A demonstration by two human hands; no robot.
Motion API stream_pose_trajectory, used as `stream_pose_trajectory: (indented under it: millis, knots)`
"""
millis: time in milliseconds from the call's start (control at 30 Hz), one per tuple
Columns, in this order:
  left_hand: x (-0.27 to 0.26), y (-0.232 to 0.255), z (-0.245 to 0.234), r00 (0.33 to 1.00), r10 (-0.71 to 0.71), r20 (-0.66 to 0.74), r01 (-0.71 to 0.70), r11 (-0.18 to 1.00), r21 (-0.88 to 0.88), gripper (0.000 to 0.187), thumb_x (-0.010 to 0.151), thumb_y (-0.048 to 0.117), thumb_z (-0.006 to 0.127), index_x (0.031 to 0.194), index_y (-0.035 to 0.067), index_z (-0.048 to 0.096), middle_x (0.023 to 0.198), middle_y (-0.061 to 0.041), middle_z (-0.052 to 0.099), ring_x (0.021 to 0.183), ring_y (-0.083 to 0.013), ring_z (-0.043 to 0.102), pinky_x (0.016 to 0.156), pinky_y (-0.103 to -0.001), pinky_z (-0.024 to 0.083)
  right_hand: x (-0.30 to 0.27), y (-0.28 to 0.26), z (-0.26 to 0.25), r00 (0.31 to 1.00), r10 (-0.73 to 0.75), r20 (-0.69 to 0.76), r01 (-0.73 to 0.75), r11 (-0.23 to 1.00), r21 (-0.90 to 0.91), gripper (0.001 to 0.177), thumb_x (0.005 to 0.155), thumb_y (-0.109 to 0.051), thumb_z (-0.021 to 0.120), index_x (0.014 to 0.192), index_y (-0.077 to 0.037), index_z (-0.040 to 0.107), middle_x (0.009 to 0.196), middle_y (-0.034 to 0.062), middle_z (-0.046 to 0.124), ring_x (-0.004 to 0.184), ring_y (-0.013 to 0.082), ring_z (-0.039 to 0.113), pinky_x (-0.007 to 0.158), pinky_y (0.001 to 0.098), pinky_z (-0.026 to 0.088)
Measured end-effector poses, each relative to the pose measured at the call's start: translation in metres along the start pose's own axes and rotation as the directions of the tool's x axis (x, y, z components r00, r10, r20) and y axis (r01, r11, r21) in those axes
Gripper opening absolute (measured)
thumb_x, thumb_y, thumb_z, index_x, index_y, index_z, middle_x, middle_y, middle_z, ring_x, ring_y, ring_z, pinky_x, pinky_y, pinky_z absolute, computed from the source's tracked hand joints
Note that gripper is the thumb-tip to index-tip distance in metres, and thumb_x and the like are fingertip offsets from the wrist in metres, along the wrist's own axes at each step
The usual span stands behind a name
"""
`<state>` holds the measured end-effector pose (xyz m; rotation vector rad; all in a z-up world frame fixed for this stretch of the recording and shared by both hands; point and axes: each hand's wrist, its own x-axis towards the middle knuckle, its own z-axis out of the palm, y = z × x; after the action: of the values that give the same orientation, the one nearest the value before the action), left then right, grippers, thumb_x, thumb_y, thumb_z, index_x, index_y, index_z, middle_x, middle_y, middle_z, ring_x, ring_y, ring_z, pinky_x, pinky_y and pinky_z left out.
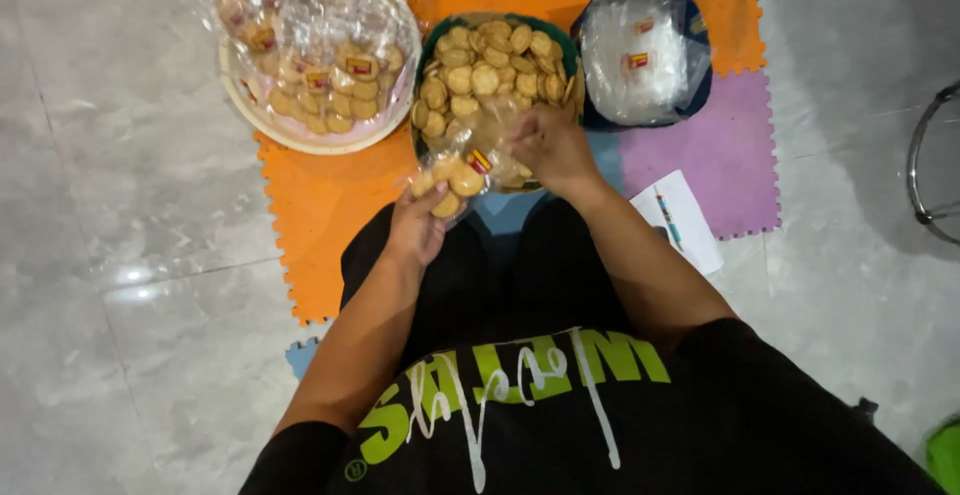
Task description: Packing small round cookies into individual plastic bags from a large container while sitting on the floor.
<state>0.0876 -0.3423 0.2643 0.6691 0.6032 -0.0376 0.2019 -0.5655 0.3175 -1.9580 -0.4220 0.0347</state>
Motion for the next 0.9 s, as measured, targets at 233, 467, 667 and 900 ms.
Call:
stream_pose_trajectory:
  millis: [233, 467, 667, 900]
  knots:
    - [0.001, 0.005, 0.003, 0.999, -0.037, 0.012, 0.035, 0.992, 0.124, 0.036, 0.086, 0.003, 0.080, 0.120, 0.006, 0.067, 0.108, -0.012, 0.074, 0.096, -0.0304, 0.076, 0.085, -0.048, 0.064, 0.013, -0.049, -0.036, 0.867, 0.200, 0.457, -0.380, 0.858, 0.346, 0.021, 0.096, -0.009, 0.069, 0.089, -0.010, 0.050, 0.111, 0.0135, 0.075, 0.099, 0.0143, 0.064, 0.091, 0.0295, 0.051]
    - [0.014, 0.018, -0.013, 0.997, 0.019, -0.078, -0.020, 1.000, -0.013, 0.036, 0.087, 0.010, 0.079, 0.121, 0.011, 0.066, 0.105, -0.007, 0.076, 0.093, -0.0251, 0.077, 0.082, -0.044, 0.066, 0.048, -0.041, -0.046, 0.970, 0.172, 0.172, -0.222, 0.913, 0.343, 0.013, 0.099, -0.019, 0.071, 0.108, -0.009, 0.071, 0.095, 0.0012, 0.066, 0.092, 0.0138, 0.059, 0.087, 0.0314, 0.052]
    - [-0.020, 0.045, 0.004, 0.999, -0.023, -0.028, 0.021, 0.997, -0.074, 0.030, 0.086, 0.025, 0.079, 0.113, 0.017, 0.069, 0.100, 0.000, 0.078, 0.091, -0.0168, 0.077, 0.088, -0.041, 0.065, 0.034, 0.094, -0.028, 0.965, 0.262, 0.016, -0.242, 0.910, -0.337, 0.014, 0.089, -0.036, 0.076, 0.097, -0.025, 0.076, 0.092, 0.0065, 0.075, 0.095, 0.0324, 0.072, 0.084, 0.0434, 0.056]
    - [-0.008, 0.030, -0.051, 0.996, 0.001, -0.089, -0.011, 0.994, -0.112, 0.030, 0.085, 0.012, 0.078, 0.113, 0.009, 0.071, 0.104, -0.006, 0.078, 0.093, -0.0243, 0.077, 0.087, -0.045, 0.064, 0.012, 0.099, 0.006, 0.958, 0.091, 0.273, 0.139, 0.686, -0.714, 0.025, 0.097, -0.019, 0.060, 0.120, -0.013, 0.067, 0.114, 0.0113, 0.064, 0.115, 0.0359, 0.055, 0.092, 0.0489, 0.043]
